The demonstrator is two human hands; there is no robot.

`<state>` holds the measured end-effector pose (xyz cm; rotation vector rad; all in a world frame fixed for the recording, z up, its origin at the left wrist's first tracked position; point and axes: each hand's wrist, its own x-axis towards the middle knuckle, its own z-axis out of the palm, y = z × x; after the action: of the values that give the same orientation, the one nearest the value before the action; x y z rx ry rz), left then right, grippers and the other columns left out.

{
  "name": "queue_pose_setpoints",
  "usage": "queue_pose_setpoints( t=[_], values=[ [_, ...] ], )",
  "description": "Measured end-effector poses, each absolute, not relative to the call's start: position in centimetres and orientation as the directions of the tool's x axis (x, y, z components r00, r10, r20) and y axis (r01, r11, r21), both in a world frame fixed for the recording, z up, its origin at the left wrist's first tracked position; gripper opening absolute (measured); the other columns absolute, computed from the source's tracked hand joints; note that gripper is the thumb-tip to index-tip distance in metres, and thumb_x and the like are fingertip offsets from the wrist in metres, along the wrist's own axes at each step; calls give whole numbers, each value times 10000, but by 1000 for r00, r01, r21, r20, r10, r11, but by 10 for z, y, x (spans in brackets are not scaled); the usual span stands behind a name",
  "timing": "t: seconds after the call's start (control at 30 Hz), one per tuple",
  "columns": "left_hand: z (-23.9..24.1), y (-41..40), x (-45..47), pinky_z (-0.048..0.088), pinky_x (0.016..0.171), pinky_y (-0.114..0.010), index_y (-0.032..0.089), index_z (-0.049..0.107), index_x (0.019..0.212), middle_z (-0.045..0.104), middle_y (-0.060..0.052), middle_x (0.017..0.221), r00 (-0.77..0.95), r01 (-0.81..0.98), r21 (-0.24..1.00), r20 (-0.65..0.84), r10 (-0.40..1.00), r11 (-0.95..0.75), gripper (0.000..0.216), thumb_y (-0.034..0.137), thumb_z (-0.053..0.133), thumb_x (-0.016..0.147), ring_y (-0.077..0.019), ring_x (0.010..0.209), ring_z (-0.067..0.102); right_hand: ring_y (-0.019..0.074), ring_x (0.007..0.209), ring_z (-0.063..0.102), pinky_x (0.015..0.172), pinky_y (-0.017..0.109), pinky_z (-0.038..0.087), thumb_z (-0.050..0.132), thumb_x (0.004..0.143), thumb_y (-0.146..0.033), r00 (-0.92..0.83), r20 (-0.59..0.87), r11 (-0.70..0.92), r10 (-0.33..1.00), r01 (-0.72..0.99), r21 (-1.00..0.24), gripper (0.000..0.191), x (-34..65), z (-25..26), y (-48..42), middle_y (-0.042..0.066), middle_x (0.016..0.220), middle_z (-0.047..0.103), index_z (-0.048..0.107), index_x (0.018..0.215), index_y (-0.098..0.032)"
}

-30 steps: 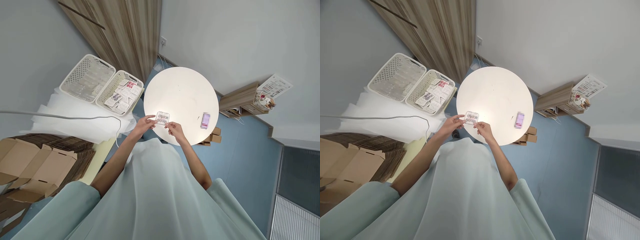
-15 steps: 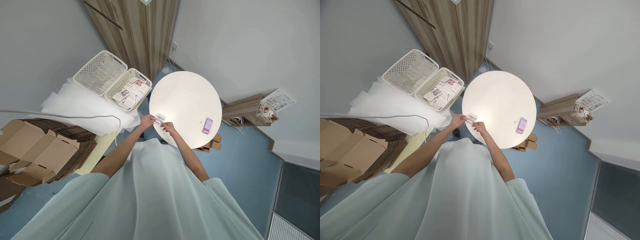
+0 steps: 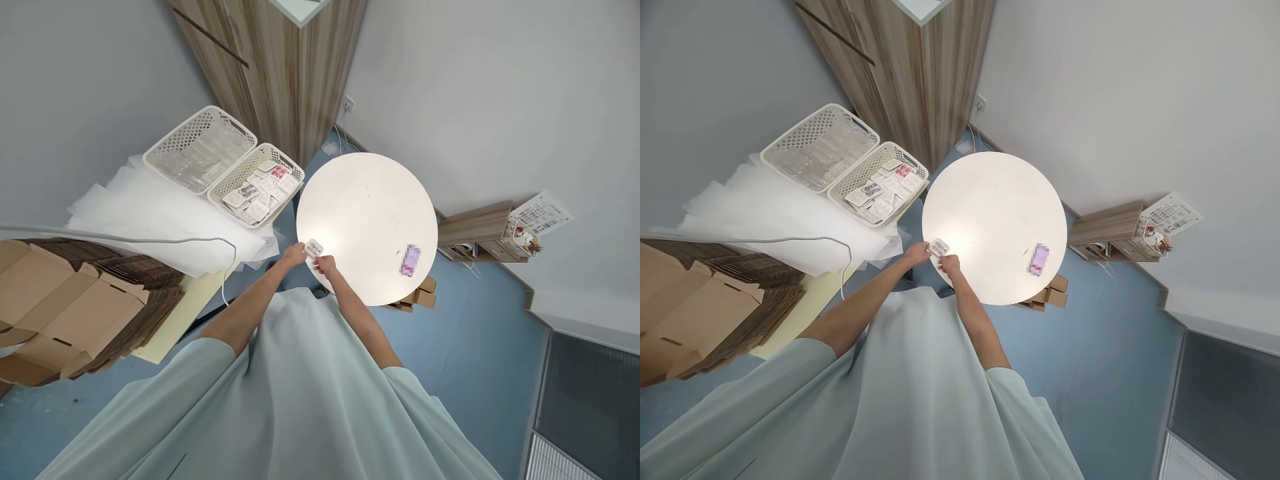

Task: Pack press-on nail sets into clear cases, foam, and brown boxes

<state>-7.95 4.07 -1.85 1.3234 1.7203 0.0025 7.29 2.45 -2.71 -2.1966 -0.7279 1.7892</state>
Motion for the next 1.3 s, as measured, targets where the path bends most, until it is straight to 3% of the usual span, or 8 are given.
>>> queue_pose_setpoints(
  t=[0.3,0.47,0.63,0.77,0.87,1.03,1.2,1.3],
  values=[
    [-11,28,-98,532,1128,-394,190,651,1483,643,-167,1587,59,648,620,-621,781,443,561,258,617,927,-340,1417,657,85,575,631,512,193,435,713,949,-180,85,-815,-801,574,267,-536,43,75,5,32,60,883,752,699,954,-139],
    [2,6,-127,553,1105,-382,233,671,1455,693,-98,1541,8,470,742,-545,839,478,492,263,558,978,-292,1295,731,78,626,660,585,197,462,735,900,-225,-23,-757,-711,652,328,-622,144,61,40,40,29,982,775,740,1040,-189],
    [15,-23,-170,583,1063,-391,226,701,1391,752,-96,1429,-177,302,819,-456,872,489,432,287,545,993,-277,1172,766,95,674,669,621,213,469,781,833,-357,-217,-650,-532,728,421,-735,229,27,68,50,20,975,773,761,1007,-209],
    [19,-39,-215,591,1047,-397,202,684,1395,701,-137,1451,-393,293,798,-402,827,527,434,273,532,994,-281,1177,752,123,693,665,624,233,476,812,763,-410,-277,-607,-441,744,479,-759,272,-16,74,64,21,922,769,743,932,-208],
    [15,-41,-252,525,1167,-443,160,641,1447,578,-184,1583,-529,340,756,-338,778,560,480,261,528,992,-326,1372,649,128,686,653,631,246,482,818,743,-410,-326,-580,-390,747,492,-779,269,-51,72,73,12,894,760,724,899,-212],
    [-1,-25,-300,448,1225,-558,106,531,1572,372,-219,1758,-529,458,656,-341,777,599,624,251,552,966,-432,1549,440,138,718,676,652,249,498,797,774,-383,-408,-559,-324,722,515,-794,219,-98,74,75,22,916,766,717,892,-217],
    [-16,-8,-311,459,1165,-556,111,487,1601,468,-259,1674,-448,594,563,-361,818,574,698,293,624,942,-461,1487,463,151,730,709,674,257,525,829,789,-406,-453,-571,-296,685,543,-786,242,-120,78,65,21,894,759,723,892,-215],
    [-20,-6,-308,457,1128,-549,100,573,1510,562,-287,1542,-435,633,525,-365,823,568,569,244,581,960,-457,1419,511,148,737,711,672,255,526,848,786,-436,-437,-590,-298,679,571,-765,273,-123,80,58,25,913,764,720,877,-213]
  ],
)
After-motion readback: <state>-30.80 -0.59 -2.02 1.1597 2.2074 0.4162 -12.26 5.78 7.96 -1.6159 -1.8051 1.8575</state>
